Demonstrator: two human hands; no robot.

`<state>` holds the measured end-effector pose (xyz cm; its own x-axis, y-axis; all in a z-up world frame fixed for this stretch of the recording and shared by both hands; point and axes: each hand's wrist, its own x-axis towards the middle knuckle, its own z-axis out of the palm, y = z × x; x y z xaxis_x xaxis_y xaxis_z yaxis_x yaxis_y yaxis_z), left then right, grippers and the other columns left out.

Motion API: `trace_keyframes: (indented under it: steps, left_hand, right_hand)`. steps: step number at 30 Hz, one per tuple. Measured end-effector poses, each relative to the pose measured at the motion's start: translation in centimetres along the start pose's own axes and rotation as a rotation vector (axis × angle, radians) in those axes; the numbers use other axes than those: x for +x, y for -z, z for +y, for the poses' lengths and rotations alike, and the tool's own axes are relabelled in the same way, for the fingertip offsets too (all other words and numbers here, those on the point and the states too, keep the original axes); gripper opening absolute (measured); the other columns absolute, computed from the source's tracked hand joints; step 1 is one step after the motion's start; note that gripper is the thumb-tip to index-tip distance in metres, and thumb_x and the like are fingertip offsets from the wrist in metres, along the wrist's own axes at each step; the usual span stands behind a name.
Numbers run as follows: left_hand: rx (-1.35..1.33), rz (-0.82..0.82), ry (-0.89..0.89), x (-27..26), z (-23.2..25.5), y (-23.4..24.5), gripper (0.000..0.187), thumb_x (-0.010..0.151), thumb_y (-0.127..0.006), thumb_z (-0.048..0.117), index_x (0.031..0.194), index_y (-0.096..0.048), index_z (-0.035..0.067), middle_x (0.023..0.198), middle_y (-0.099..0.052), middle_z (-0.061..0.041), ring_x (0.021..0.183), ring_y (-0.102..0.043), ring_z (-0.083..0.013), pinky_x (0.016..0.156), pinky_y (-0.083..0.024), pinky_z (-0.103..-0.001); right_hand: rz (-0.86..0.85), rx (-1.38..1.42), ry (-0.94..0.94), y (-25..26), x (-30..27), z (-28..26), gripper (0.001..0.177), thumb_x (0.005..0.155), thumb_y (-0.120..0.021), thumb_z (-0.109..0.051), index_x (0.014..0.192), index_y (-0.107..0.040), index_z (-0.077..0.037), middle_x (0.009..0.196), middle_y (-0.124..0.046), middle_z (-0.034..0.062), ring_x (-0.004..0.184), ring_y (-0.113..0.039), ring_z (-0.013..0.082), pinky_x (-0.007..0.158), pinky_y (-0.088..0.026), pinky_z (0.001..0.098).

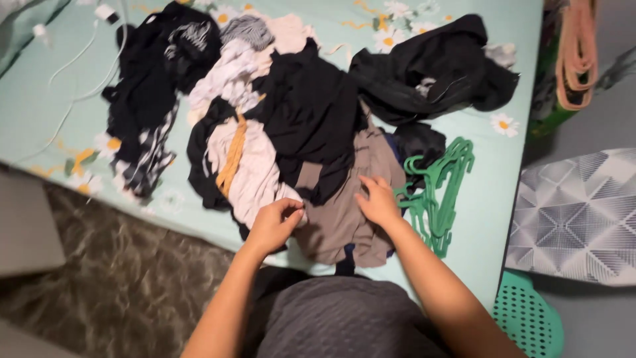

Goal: The person puts garments from a bed onto plastic hangers, hangs them on a closet rod, and sorts through remaining clothes on the bed.

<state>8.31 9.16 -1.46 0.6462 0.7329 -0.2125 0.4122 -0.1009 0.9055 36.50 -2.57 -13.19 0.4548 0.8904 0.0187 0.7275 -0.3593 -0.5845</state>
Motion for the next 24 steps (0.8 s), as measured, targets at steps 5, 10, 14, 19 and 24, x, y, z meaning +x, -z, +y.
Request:
trace_keyframes:
  steps: [5, 10, 14, 19, 24]
  left_hand:
    - [0.015, -0.008, 0.044, 4.5, 0.5, 1.8, 0.034, 0.089, -0.071, 0.019, 0.117, -0.070, 0.002, 0.093, -0.077, -0.010, 0.078, -0.072, -0.0191, 0.072, -0.057, -0.032]
    - [0.051, 0.061, -0.003, 8.2, -0.2, 3.9, 0.042, 0.086, -0.073, 0.019, 0.124, -0.066, 0.002, 0.115, -0.072, -0.012, 0.094, -0.071, -0.0204, 0.079, -0.057, -0.033]
    - [0.030, 0.084, 0.023, 11.6, -1.0, 5.0, 0.054, 0.087, -0.073, 0.021, 0.135, -0.058, 0.003, 0.123, -0.068, -0.014, 0.100, -0.069, -0.0219, 0.082, -0.057, -0.033]
    - [-0.150, 0.171, 0.088, 15.8, -2.2, 3.7, 0.082, 0.082, -0.081, 0.034, 0.147, -0.044, 0.000, 0.140, -0.058, -0.022, 0.119, -0.062, -0.0300, 0.098, -0.052, -0.038]
    - [0.103, 0.087, -0.007, 19.6, -2.4, 1.1, 0.116, 0.070, -0.097, 0.041, 0.154, -0.031, -0.005, 0.149, -0.039, -0.036, 0.143, -0.038, -0.0459, 0.111, -0.036, -0.045]
  right_hand:
    - [0.021, 0.165, 0.068, 0.8, 8.0, -5.7, 0.087, 0.079, -0.084, -0.030, 0.153, -0.042, -0.016, 0.152, -0.034, 0.0380, 0.137, -0.042, 0.0516, 0.108, -0.042, 0.0481]
    - [-0.005, 0.179, -0.001, -0.7, 13.1, -9.9, 0.100, 0.066, -0.090, -0.021, 0.152, -0.039, -0.014, 0.160, -0.022, 0.0389, 0.135, -0.040, 0.0535, 0.100, -0.044, 0.0476]
    - [-0.037, 0.075, -0.081, -2.0, 12.8, -9.1, 0.051, 0.078, -0.081, -0.016, 0.128, -0.067, -0.012, 0.128, -0.067, 0.0149, 0.119, -0.064, 0.0364, 0.101, -0.052, 0.0439]
    - [-0.220, 0.401, -0.059, 0.6, 8.0, -10.0, 0.033, 0.074, -0.082, -0.014, 0.105, -0.075, -0.006, 0.105, -0.076, 0.0103, 0.098, -0.074, 0.0260, 0.084, -0.057, 0.0367]
    - [-0.848, 0.636, -0.052, 3.0, 2.5, -10.6, 0.037, 0.077, -0.083, -0.016, 0.110, -0.073, -0.003, 0.106, -0.077, 0.0093, 0.097, -0.071, 0.0225, 0.085, -0.056, 0.0335]
